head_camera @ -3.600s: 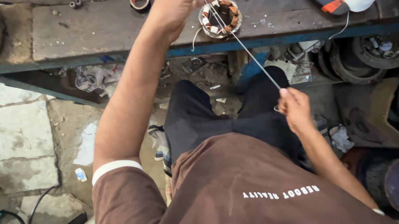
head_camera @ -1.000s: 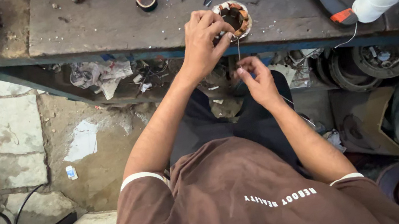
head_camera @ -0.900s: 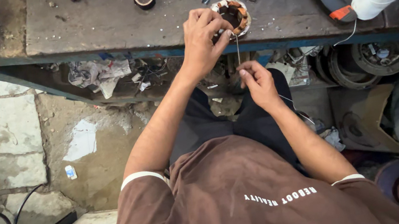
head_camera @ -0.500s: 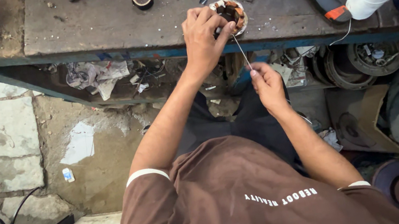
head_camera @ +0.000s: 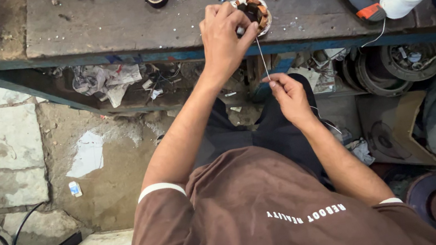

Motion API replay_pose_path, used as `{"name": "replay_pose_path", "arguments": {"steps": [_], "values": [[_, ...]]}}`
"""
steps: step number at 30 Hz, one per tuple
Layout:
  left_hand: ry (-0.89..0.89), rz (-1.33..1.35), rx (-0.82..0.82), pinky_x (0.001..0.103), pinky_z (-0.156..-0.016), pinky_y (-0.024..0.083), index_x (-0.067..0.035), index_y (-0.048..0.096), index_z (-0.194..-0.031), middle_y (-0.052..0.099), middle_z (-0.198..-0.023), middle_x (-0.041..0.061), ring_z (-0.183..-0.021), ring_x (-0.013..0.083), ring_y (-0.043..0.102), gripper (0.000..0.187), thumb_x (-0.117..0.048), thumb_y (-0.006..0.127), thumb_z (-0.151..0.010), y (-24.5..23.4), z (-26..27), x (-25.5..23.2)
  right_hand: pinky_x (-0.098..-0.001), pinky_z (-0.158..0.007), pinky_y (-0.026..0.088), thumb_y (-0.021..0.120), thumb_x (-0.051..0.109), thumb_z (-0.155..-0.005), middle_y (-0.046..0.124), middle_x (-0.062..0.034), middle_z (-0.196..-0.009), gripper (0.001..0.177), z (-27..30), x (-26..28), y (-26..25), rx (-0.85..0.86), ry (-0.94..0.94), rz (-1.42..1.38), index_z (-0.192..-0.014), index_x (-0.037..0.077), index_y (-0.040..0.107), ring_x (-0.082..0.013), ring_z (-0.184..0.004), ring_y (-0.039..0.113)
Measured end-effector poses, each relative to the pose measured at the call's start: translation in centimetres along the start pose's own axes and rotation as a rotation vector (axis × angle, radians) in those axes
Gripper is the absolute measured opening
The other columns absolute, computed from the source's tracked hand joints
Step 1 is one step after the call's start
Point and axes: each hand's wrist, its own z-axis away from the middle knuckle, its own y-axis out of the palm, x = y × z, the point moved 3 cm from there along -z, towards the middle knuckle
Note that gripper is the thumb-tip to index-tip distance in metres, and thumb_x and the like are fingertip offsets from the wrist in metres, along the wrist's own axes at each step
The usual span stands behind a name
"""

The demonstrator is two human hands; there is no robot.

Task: The person winds white insulated wire around a motor stator core, threading it through slots and pulling it taut. The person repeatedly adjusts the wire path and tension by hand while seated at a cluttered workbench.

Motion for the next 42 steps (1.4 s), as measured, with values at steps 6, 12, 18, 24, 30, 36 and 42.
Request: {"name": "replay_pose_path", "arguments": {"steps": [6,12,18,24,30,36,42], "values": [[-0.123,0.259,-0.047,0.038,-0.087,0.046,-0.01,0.071,-0.089,0.06,-0.091,0.0,-0.1,0.024,0.052,0.01,-0.018,0.077,-0.091,0.1,0.3,0.4,-0.0201,-0.054,0.029,0.055,0.009,-0.107,0.045,0.0085,-0.072,0.017,-0.1,-0.9,0.0,0.016,0.035,-0.096,-0.116,0.003,0.069,-0.0014,-0.062,0.037],[0.085,0.179,-0.03,0.041,-0.091,0.043,-0.014,0.075,-0.089,0.058,-0.094,0.001,-0.105,0.0259,0.052,0.009,-0.017,0.08,-0.083,-1.2,0.8,0.1,-0.0202,-0.056,0.032,0.056,0.01,-0.107,0.049,0.0083,-0.073,0.017,-0.2,-1.4,0.0,0.001,0.038,-0.033,-0.115,0.003,0.069,-0.0016,-0.064,0.04],[0.022,0.043,-0.022,0.044,-0.083,0.04,-0.012,0.068,-0.081,0.058,-0.091,0.002,-0.104,0.0273,0.053,0.017,-0.02,0.082,-0.082,-0.2,0.2,-0.1,-0.0204,-0.057,0.033,0.057,0.01,-0.106,0.048,0.0081,-0.074,0.017,0.2,-1.1,0.7,0.02,0.003,0.005,-0.116,0.003,0.069,-0.0018,-0.066,0.04],[-0.067,0.076,-0.127,0.04,-0.082,0.042,-0.01,0.064,-0.08,0.059,-0.082,0.0,-0.096,0.0241,0.054,0.022,-0.02,0.083,-0.089,0.6,0.0,-0.1,-0.0209,-0.056,0.033,0.057,0.009,-0.106,0.048,0.0074,-0.072,0.016,-0.1,-0.9,0.2,-0.017,0.018,0.048,-0.114,0.003,0.07,-0.0022,-0.064,0.04],[0.006,0.217,-0.041,0.038,-0.081,0.045,-0.01,0.071,-0.095,0.063,-0.08,-0.002,-0.095,0.0244,0.054,0.016,-0.01,0.079,-0.081,-0.3,-0.1,0.8,-0.0211,-0.057,0.033,0.056,0.008,-0.107,0.048,0.0075,-0.073,0.016,-0.3,-1.5,-0.8,-0.015,-0.017,0.007,-0.115,0.003,0.069,-0.0024,-0.065,0.041],[-0.004,0.195,0.012,0.037,-0.082,0.046,-0.014,0.072,-0.092,0.06,-0.078,-0.001,-0.093,0.0224,0.054,0.014,-0.012,0.083,-0.083,-0.4,-0.6,0.9,-0.0212,-0.056,0.032,0.056,0.008,-0.107,0.047,0.0076,-0.072,0.016,-0.4,-1.8,-0.3,-0.001,-0.012,-0.01,-0.116,0.003,0.069,-0.0024,-0.064,0.04],[0.037,0.205,0.026,0.039,-0.079,0.046,-0.013,0.069,-0.092,0.062,-0.078,-0.001,-0.09,0.0233,0.055,0.021,-0.016,0.086,-0.079,-0.5,-1.0,1.1,-0.021,-0.056,0.032,0.056,0.008,-0.107,0.047,0.0079,-0.072,0.016,-0.2,-1.9,-0.3,-0.003,0.0,-0.019,-0.115,0.002,0.069,-0.0019,-0.063,0.039]]}}
